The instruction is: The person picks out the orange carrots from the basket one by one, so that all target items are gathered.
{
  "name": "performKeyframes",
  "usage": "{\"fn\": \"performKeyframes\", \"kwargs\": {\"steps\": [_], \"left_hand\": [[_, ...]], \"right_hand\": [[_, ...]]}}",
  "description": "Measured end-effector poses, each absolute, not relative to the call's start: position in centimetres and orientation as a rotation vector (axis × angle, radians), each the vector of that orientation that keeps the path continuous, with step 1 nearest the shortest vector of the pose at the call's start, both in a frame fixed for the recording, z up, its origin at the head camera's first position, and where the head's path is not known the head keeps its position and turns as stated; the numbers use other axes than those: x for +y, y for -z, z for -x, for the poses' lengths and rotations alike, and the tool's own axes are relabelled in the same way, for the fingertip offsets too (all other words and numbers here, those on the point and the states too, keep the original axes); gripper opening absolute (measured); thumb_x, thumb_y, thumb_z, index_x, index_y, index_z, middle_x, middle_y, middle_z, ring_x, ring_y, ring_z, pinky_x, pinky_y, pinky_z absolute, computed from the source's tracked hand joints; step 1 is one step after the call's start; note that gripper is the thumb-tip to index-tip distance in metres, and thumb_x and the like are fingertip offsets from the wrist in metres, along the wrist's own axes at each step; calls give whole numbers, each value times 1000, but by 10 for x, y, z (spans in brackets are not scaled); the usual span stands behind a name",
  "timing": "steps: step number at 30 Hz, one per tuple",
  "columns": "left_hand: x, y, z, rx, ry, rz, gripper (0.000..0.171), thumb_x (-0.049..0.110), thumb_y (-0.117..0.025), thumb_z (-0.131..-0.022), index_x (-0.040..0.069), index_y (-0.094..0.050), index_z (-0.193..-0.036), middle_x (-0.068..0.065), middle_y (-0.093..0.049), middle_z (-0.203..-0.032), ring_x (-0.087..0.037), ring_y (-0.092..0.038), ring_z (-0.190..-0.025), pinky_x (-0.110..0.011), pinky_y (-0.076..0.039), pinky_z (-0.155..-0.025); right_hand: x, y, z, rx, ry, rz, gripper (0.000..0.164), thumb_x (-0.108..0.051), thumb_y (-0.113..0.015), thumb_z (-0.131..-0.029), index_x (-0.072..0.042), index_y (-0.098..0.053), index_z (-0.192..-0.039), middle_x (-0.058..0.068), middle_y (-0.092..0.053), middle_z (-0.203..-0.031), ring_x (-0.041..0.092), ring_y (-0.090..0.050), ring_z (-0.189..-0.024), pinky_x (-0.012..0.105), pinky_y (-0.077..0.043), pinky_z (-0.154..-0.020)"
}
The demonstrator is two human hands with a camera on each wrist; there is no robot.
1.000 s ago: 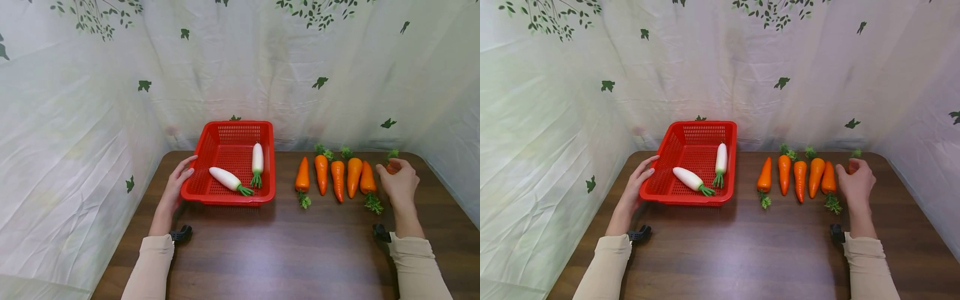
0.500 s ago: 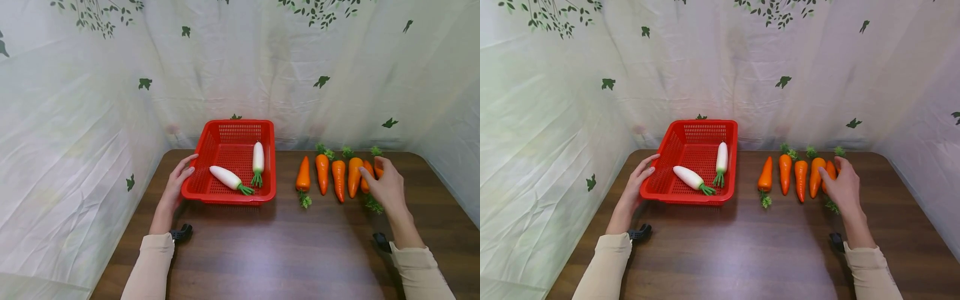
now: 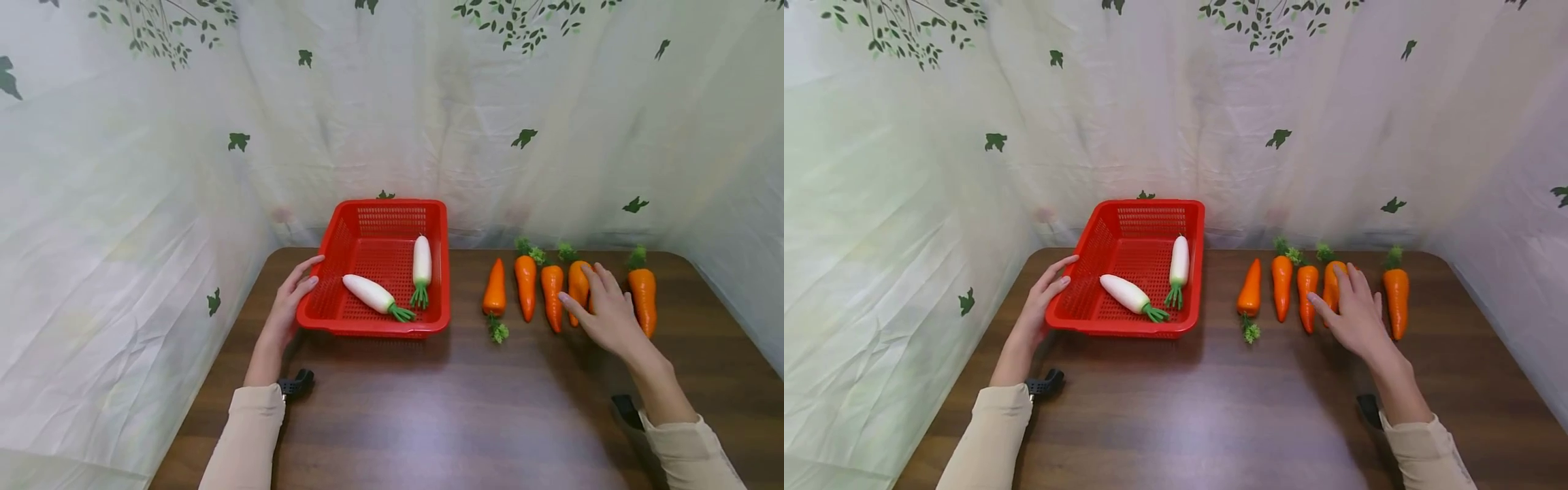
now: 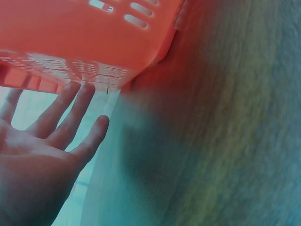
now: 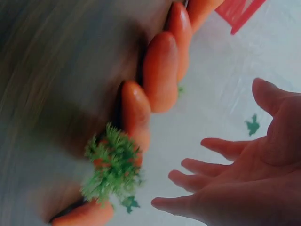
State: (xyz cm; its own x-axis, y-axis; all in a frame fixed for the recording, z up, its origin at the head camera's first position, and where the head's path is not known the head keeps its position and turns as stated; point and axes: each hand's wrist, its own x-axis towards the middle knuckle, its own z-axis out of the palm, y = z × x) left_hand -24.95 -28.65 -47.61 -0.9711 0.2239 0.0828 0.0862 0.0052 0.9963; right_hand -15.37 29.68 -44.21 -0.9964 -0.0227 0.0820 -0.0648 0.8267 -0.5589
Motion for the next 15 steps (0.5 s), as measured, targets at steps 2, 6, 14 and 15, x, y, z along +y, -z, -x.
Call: {"fn": "performKeyframes", "kwargs": {"steps": [2, 6, 14, 15], "left_hand": [[-284, 478, 249, 2143, -2123, -336, 52, 32, -55, -110, 26, -43, -161, -18, -48, -156, -27, -61, -122, -31, -62, -93], [-282, 479, 249, 2132, -2129, -333, 52, 31, -55, -110, 26, -43, -160, -18, -49, -156, -28, -61, -123, -31, -62, -93], [-289, 474, 248, 2177, -2100, -327, 52, 31, -56, -110, 26, -44, -161, -21, -49, -155, -27, -63, -122, -31, -62, -93], [-291, 473, 248, 2202, -2084, -324, 52, 32, -57, -110, 27, -45, -161, -20, -50, -154, -26, -63, -122, -30, -62, -93]], "right_hand": [[293, 444, 150, -2932, -874, -96, 88, -52, -52, -109, 6, -16, -164, 38, -4, -170, 60, -4, -155, 89, 1, -111], [287, 447, 139, -2913, -848, -136, 87, -51, -55, -108, 3, -19, -165, 36, -7, -170, 58, -5, -156, 89, 3, -111], [297, 448, 117, -2859, -746, -127, 85, -49, -58, -107, 1, -22, -165, 28, -7, -174, 50, 4, -161, 84, 16, -112], [298, 449, 114, -2857, -735, -123, 85, -49, -59, -106, 1, -22, -165, 29, -8, -174, 50, 5, -161, 84, 18, -112]]}}
